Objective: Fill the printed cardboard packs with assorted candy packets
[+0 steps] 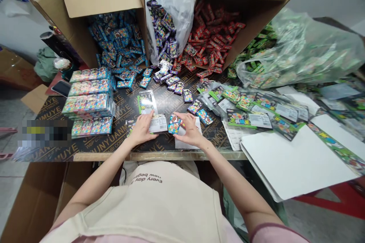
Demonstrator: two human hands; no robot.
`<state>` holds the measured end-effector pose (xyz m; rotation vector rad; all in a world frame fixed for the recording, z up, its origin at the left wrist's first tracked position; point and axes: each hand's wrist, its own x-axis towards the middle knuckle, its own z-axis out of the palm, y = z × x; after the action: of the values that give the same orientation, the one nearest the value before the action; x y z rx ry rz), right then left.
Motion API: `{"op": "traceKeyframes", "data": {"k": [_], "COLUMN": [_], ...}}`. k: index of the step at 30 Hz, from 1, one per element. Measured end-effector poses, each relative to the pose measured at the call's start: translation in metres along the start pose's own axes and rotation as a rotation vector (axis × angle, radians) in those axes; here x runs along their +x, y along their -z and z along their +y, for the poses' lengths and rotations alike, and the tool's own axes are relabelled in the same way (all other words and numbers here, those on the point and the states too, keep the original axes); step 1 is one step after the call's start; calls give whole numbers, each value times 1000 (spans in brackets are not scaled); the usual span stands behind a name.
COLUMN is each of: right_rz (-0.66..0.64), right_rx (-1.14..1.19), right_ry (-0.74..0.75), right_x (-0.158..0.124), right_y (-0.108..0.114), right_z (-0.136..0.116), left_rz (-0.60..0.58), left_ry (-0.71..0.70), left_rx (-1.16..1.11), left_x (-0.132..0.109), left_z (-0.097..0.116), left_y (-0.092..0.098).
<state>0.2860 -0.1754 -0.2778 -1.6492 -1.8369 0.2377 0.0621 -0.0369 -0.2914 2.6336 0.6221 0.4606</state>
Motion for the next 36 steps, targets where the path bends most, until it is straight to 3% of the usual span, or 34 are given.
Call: {"op": "traceKeyframes", "data": {"k": [7, 12, 18, 21, 24, 28, 32, 34, 36], "right_rz": [-105, -70, -203, -206, -154, 39, -5, 40, 172], "right_rx": [151, 116, 226, 264, 325, 358, 341, 276, 139], "right_ry": [44, 13, 5, 1, 22, -85, -74, -101, -209], "right_x": [11, 14, 18, 20, 19, 15, 21, 40, 69], "right_y": [7, 10, 10, 8, 2, -12, -28, -30, -26], "right_z": [-6, -9, -6, -2, 2, -5, -12, 1, 30], "left_rz": [-46, -54, -120, -119, -91, 34, 29, 13, 1], "left_ry": [30, 115, 95, 69, 66, 142, 139, 151, 170], "left_rx": [-84, -122, -158, -147, -147, -146, -124, -102, -72], "left_x": [-5, -5, -3, -3, -2, -2, 1, 3, 5], "left_z": [-1, -3, 1, 3, 2, -2, -4, -6, -10], "left_y": [12, 16, 18, 19, 19, 18, 16, 13, 8]}}
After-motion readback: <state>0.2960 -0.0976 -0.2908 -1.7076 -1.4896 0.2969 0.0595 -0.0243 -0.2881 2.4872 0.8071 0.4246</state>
